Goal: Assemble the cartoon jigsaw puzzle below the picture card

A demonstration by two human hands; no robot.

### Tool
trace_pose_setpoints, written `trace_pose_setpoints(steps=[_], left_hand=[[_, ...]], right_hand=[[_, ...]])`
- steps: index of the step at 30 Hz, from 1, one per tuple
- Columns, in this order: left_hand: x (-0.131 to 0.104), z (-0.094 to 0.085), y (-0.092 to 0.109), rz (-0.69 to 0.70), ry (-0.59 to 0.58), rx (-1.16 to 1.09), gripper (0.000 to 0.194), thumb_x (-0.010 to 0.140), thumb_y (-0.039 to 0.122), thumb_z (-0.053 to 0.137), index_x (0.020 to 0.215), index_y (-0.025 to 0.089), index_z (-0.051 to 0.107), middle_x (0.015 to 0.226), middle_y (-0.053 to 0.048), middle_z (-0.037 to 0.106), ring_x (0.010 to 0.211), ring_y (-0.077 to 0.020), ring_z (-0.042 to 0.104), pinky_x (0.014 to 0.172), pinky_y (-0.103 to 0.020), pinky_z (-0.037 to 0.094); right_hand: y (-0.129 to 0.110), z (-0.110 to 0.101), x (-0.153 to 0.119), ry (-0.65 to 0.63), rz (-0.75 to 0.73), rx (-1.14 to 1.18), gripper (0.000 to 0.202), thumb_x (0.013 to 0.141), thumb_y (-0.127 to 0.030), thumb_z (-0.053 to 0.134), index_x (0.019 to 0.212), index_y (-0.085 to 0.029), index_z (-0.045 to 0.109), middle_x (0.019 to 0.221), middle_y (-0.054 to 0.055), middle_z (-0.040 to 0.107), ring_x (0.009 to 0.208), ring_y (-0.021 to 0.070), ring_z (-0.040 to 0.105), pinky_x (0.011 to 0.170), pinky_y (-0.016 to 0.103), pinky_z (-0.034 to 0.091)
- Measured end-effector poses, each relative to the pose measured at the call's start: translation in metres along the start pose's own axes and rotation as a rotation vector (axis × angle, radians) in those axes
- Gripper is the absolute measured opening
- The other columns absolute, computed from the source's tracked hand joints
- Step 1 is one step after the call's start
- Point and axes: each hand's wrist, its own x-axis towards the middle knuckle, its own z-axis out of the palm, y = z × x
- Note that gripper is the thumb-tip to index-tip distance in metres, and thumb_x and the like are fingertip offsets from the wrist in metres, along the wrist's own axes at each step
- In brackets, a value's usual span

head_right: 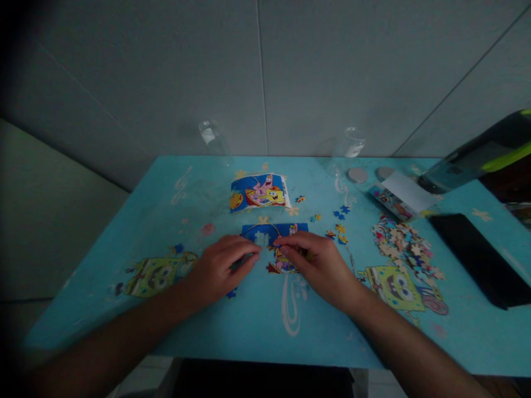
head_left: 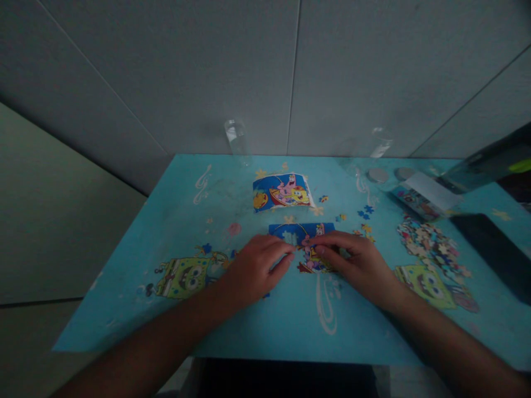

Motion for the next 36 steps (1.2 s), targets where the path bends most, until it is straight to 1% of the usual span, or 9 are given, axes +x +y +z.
trace_pose_setpoints(steps=[2,4,9,13,18,26,29,32,36], left_hand=[[0.001,-0.007,-0.010,0.100,0.002,0.219,0.015,0.101,0.022,0.057,0.106,0.018,0.070,0.101,-0.006,0.072,0.094,-0.0203,0.063,0.088,-0.040,0.048],[0.002,-0.013,-0.017,0.144,-0.028,0.335,0.015,0.101,0.022,0.056,0.105,0.018,0.070,0.100,-0.006,0.071,0.093,-0.0207,0.061,0.087,-0.040,0.045],[0.001,-0.013,-0.012,0.289,-0.178,0.354,0.018,0.102,0.022,0.055,0.110,0.019,0.070,0.102,-0.006,0.069,0.097,-0.0208,0.059,0.085,-0.039,0.043],[-0.001,-0.009,-0.005,0.356,-0.241,0.351,0.018,0.102,0.022,0.055,0.110,0.021,0.071,0.104,-0.004,0.068,0.097,-0.0203,0.059,0.084,-0.038,0.042],[-0.001,-0.008,-0.002,0.370,-0.262,0.347,0.025,0.104,0.022,0.052,0.124,0.023,0.068,0.108,-0.003,0.069,0.098,-0.0200,0.059,0.085,-0.038,0.041],[-0.003,-0.008,-0.001,0.373,-0.289,0.366,0.025,0.104,0.023,0.053,0.123,0.023,0.068,0.107,-0.004,0.067,0.098,-0.0203,0.059,0.085,-0.039,0.042],[-0.003,-0.007,-0.002,0.362,-0.299,0.362,0.025,0.104,0.023,0.052,0.123,0.023,0.068,0.108,-0.004,0.067,0.099,-0.0210,0.059,0.086,-0.039,0.042],[-0.003,-0.006,-0.003,0.356,-0.295,0.350,0.024,0.103,0.023,0.054,0.122,0.023,0.068,0.108,-0.005,0.067,0.100,-0.0212,0.058,0.086,-0.038,0.042],[-0.003,-0.006,-0.003,0.376,-0.270,0.342,0.022,0.103,0.023,0.054,0.119,0.021,0.068,0.108,-0.005,0.067,0.099,-0.0206,0.058,0.087,-0.038,0.043]], right_hand=[[0.005,-0.003,0.002,0.026,0.003,-0.070,0.019,0.098,-0.028,0.063,0.111,-0.030,0.077,0.109,0.002,0.077,0.096,0.0184,0.072,0.085,0.033,0.057],[0.010,-0.001,0.003,0.005,0.006,-0.104,0.021,0.098,-0.028,0.062,0.114,-0.030,0.076,0.110,0.002,0.077,0.096,0.0184,0.072,0.085,0.033,0.057],[0.014,0.012,0.004,-0.032,-0.019,-0.158,0.018,0.096,-0.028,0.066,0.112,-0.028,0.075,0.106,0.002,0.077,0.093,0.0192,0.073,0.086,0.034,0.058],[0.013,0.015,0.006,-0.032,-0.097,-0.239,0.014,0.096,-0.026,0.067,0.106,-0.028,0.076,0.099,0.002,0.077,0.093,0.0210,0.072,0.087,0.037,0.058],[0.014,0.014,0.007,-0.038,-0.119,-0.254,0.016,0.097,-0.026,0.064,0.109,-0.029,0.075,0.102,0.003,0.077,0.095,0.0212,0.072,0.089,0.038,0.057],[0.011,0.013,0.005,-0.043,-0.060,-0.202,0.017,0.097,-0.025,0.064,0.109,-0.028,0.076,0.103,0.003,0.077,0.093,0.0207,0.073,0.085,0.035,0.058],[0.009,0.012,0.004,-0.033,-0.023,-0.159,0.022,0.099,-0.028,0.062,0.117,-0.028,0.074,0.107,0.004,0.076,0.093,0.0201,0.072,0.082,0.034,0.058],[0.006,0.009,0.004,-0.048,-0.040,-0.147,0.028,0.101,-0.026,0.057,0.124,-0.028,0.072,0.104,0.005,0.074,0.089,0.0186,0.070,0.077,0.032,0.057],[0.004,-0.003,0.004,-0.009,-0.041,-0.167,0.026,0.100,-0.025,0.055,0.117,-0.027,0.075,0.104,0.006,0.073,0.090,0.0194,0.069,0.074,0.031,0.055]])
